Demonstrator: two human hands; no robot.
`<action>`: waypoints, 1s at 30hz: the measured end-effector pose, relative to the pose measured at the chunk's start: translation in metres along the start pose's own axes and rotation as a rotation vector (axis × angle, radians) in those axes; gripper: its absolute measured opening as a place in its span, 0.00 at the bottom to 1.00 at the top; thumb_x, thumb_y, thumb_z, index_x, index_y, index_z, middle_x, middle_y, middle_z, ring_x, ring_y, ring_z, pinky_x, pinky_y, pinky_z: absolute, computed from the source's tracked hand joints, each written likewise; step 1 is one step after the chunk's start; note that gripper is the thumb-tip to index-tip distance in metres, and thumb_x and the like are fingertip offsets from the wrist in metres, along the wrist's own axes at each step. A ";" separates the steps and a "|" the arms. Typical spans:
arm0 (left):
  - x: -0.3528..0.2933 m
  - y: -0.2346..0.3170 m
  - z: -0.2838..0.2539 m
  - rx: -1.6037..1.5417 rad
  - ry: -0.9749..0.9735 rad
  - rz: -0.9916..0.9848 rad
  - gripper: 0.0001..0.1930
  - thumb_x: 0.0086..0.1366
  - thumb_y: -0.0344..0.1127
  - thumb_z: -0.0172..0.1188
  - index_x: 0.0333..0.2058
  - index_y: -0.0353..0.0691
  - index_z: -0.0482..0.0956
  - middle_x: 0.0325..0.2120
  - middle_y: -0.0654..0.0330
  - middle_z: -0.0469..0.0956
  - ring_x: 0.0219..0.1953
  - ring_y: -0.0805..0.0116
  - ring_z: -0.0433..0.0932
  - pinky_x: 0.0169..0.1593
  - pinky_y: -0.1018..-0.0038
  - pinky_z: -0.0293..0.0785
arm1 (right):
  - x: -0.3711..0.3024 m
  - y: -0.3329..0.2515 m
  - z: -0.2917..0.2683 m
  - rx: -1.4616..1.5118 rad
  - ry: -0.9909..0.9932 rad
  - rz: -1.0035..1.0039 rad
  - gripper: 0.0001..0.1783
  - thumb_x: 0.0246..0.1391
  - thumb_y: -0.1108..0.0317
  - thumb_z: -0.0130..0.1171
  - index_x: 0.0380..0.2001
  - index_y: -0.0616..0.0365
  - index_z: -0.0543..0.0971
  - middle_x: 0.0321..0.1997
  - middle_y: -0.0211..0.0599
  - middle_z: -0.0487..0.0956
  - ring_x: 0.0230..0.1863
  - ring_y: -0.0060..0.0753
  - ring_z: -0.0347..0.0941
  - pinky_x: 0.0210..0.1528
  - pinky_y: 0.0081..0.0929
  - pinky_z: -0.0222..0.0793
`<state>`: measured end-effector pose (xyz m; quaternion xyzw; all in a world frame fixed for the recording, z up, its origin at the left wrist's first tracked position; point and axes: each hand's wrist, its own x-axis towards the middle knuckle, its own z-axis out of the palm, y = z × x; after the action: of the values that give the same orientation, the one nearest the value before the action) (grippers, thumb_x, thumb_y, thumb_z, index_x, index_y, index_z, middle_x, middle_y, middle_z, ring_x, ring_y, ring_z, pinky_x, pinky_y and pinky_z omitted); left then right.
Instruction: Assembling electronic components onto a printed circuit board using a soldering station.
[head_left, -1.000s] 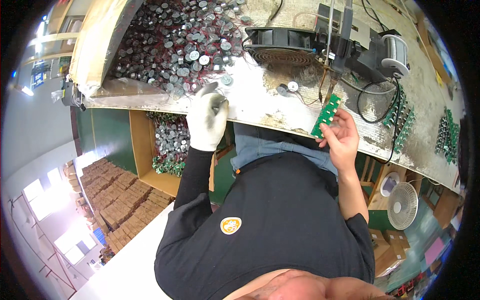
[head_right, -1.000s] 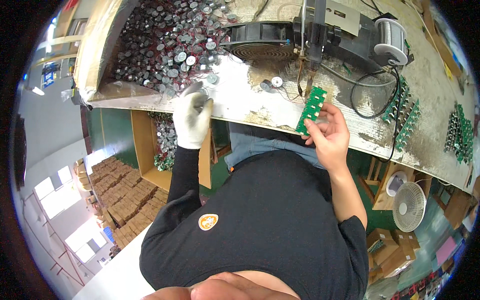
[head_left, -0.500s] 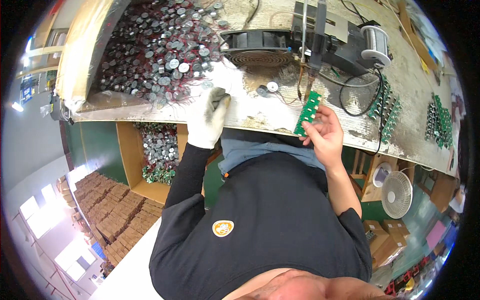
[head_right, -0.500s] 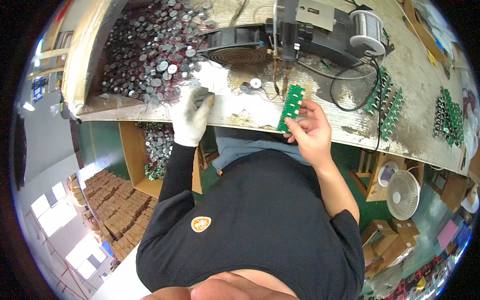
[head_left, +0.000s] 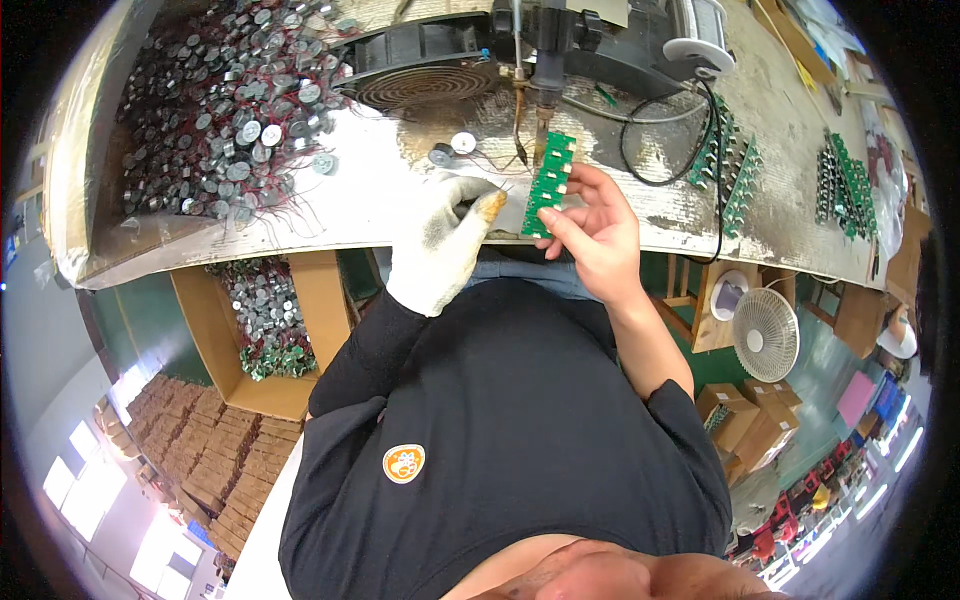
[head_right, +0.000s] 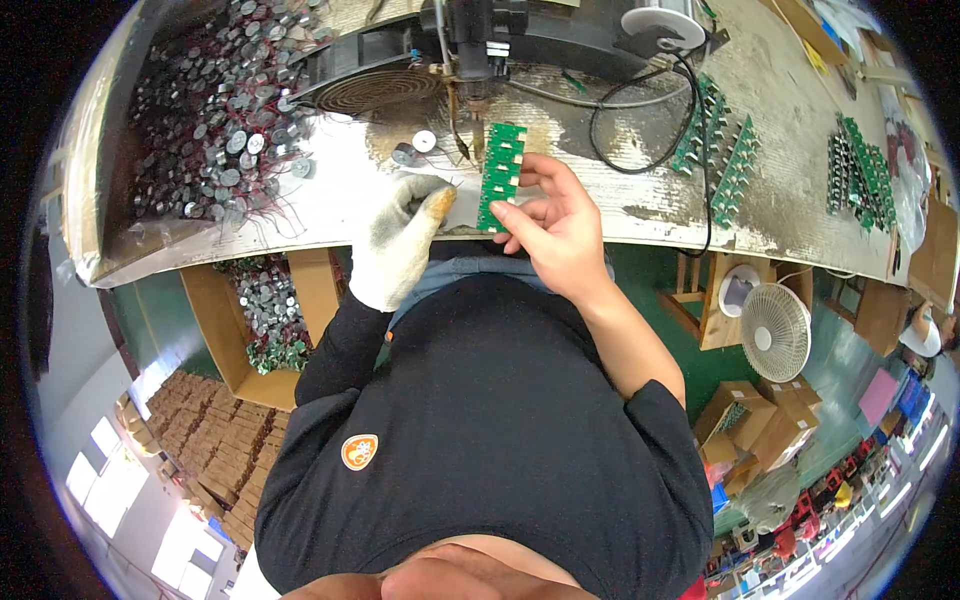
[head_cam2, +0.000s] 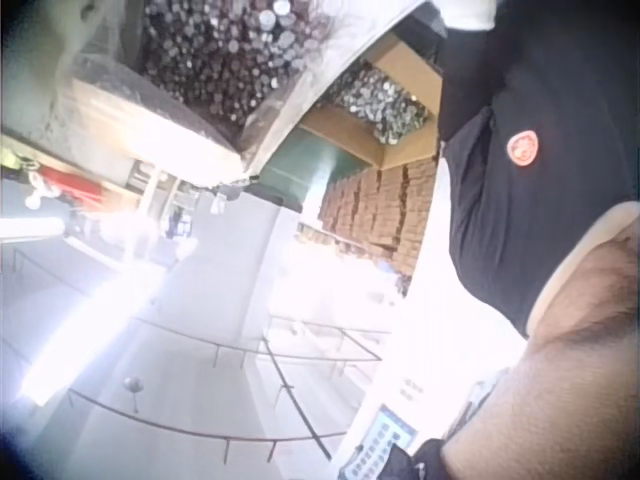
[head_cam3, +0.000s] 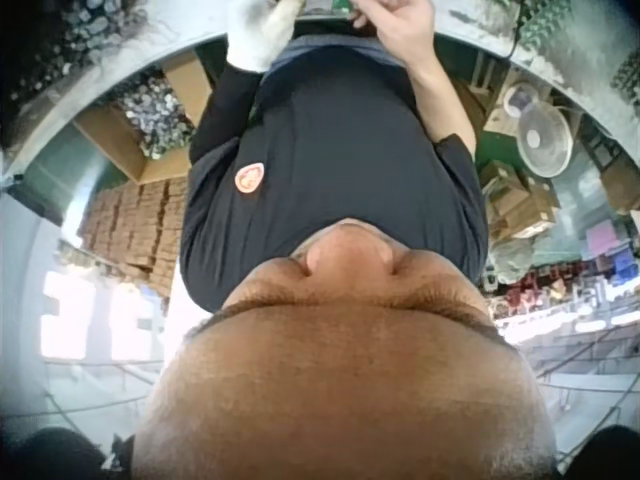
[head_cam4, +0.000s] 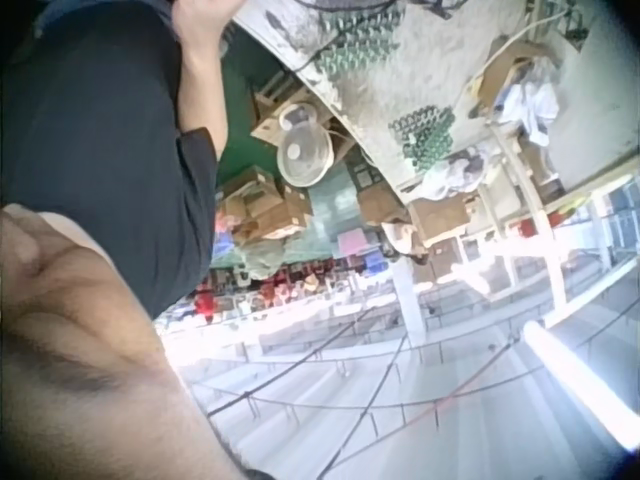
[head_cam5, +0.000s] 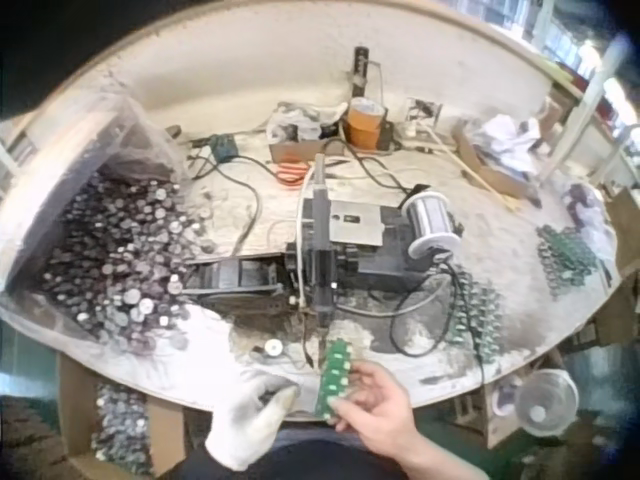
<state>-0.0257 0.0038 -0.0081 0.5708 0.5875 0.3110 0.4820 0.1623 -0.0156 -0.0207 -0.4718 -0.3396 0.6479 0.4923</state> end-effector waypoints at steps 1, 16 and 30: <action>0.002 0.005 0.003 -0.040 -0.012 -0.040 0.08 0.60 0.32 0.59 0.34 0.33 0.80 0.29 0.55 0.78 0.33 0.66 0.76 0.38 0.72 0.70 | 0.000 -0.002 0.000 -0.004 0.005 0.008 0.27 0.52 0.81 0.59 0.55 0.64 0.63 0.48 0.44 0.71 0.30 0.24 0.76 0.24 0.17 0.73; 0.015 0.013 0.011 -0.661 -0.141 -0.336 0.09 0.65 0.32 0.56 0.37 0.31 0.76 0.30 0.58 0.80 0.29 0.73 0.79 0.34 0.77 0.76 | 0.002 -0.008 0.001 0.049 -0.007 -0.052 0.27 0.53 0.81 0.58 0.55 0.63 0.63 0.49 0.45 0.71 0.30 0.26 0.77 0.24 0.16 0.73; 0.017 0.013 0.009 -0.684 -0.127 -0.309 0.09 0.64 0.32 0.56 0.38 0.32 0.76 0.30 0.59 0.80 0.31 0.75 0.79 0.34 0.78 0.75 | 0.003 -0.012 0.006 0.046 -0.014 -0.075 0.27 0.52 0.83 0.58 0.55 0.63 0.64 0.48 0.44 0.71 0.29 0.26 0.78 0.24 0.16 0.74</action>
<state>-0.0102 0.0203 -0.0026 0.2998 0.4979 0.3769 0.7213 0.1605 -0.0092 -0.0092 -0.4429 -0.3454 0.6398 0.5246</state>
